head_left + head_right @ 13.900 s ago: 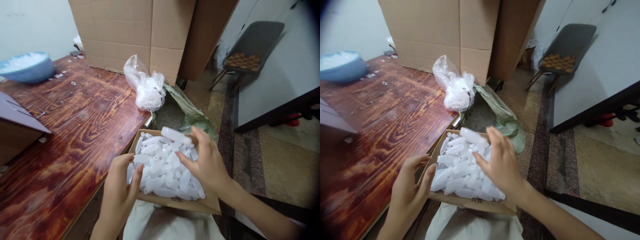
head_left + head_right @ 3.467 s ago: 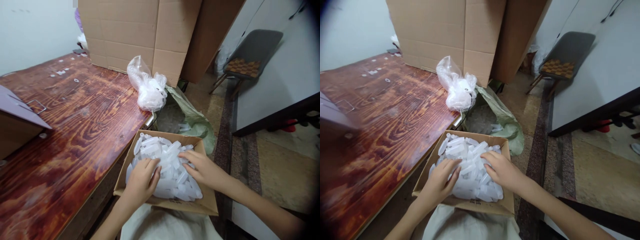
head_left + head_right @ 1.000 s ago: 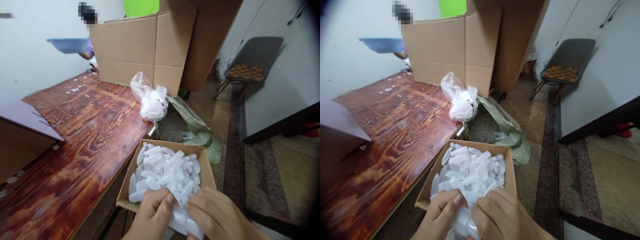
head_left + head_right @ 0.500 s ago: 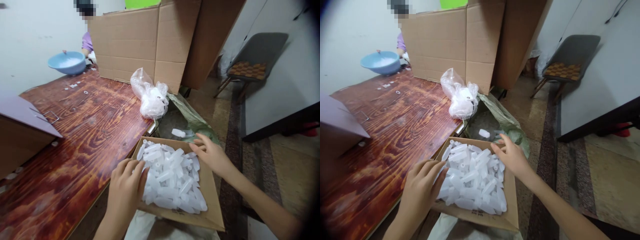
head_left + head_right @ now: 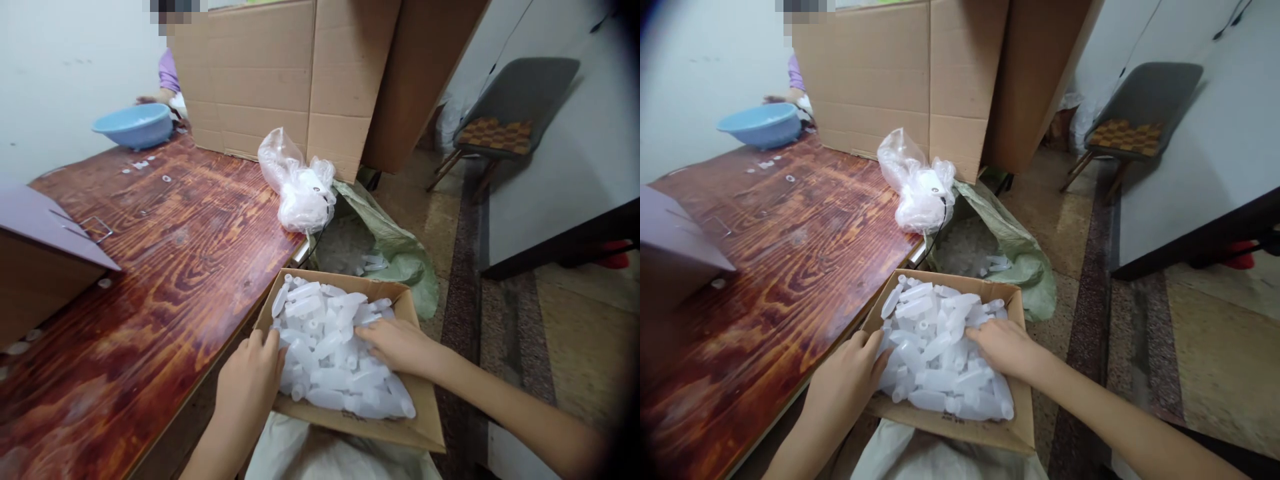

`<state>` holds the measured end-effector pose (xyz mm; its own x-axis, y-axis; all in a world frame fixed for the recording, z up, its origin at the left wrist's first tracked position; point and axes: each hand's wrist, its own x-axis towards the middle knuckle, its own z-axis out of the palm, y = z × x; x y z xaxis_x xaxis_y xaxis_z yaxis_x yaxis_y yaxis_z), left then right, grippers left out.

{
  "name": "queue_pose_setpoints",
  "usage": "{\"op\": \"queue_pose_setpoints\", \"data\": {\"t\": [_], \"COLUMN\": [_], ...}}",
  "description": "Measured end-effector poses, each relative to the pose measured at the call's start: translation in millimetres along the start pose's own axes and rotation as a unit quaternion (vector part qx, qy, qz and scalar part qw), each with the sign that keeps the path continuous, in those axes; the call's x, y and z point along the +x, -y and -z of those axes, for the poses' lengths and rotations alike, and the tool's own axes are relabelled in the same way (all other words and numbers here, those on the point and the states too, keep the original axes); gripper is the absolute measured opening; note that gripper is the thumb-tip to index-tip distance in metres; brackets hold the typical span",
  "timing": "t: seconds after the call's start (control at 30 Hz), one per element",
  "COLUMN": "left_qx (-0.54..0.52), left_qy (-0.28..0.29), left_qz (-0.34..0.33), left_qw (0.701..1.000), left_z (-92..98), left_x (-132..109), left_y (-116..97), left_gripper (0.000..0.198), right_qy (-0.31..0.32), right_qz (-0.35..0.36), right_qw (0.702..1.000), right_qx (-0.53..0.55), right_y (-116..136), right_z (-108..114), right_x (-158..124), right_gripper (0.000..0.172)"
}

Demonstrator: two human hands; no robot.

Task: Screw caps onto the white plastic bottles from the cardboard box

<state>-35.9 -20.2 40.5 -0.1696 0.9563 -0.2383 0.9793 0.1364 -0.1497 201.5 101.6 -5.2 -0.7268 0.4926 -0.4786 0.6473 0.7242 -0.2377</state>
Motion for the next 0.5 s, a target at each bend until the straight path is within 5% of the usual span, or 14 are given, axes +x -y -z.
{"op": "queue_pose_setpoints", "data": {"t": [0.33, 0.5], "left_qx": [0.017, 0.012], "left_qy": [0.034, 0.007], "left_qz": [-0.013, -0.036], "left_qw": [0.999, 0.999], "left_z": [4.3, -5.5], "left_x": [-1, 0], "left_y": [-8, -6], "left_gripper": [0.028, 0.028], "right_qy": [-0.042, -0.015], "right_qz": [0.037, 0.031], "right_qw": [0.996, 0.992], "right_qx": [0.076, 0.12], "right_y": [9, 6], "right_z": [-29, -42], "right_x": [10, 27], "right_gripper": [0.023, 0.026]}}
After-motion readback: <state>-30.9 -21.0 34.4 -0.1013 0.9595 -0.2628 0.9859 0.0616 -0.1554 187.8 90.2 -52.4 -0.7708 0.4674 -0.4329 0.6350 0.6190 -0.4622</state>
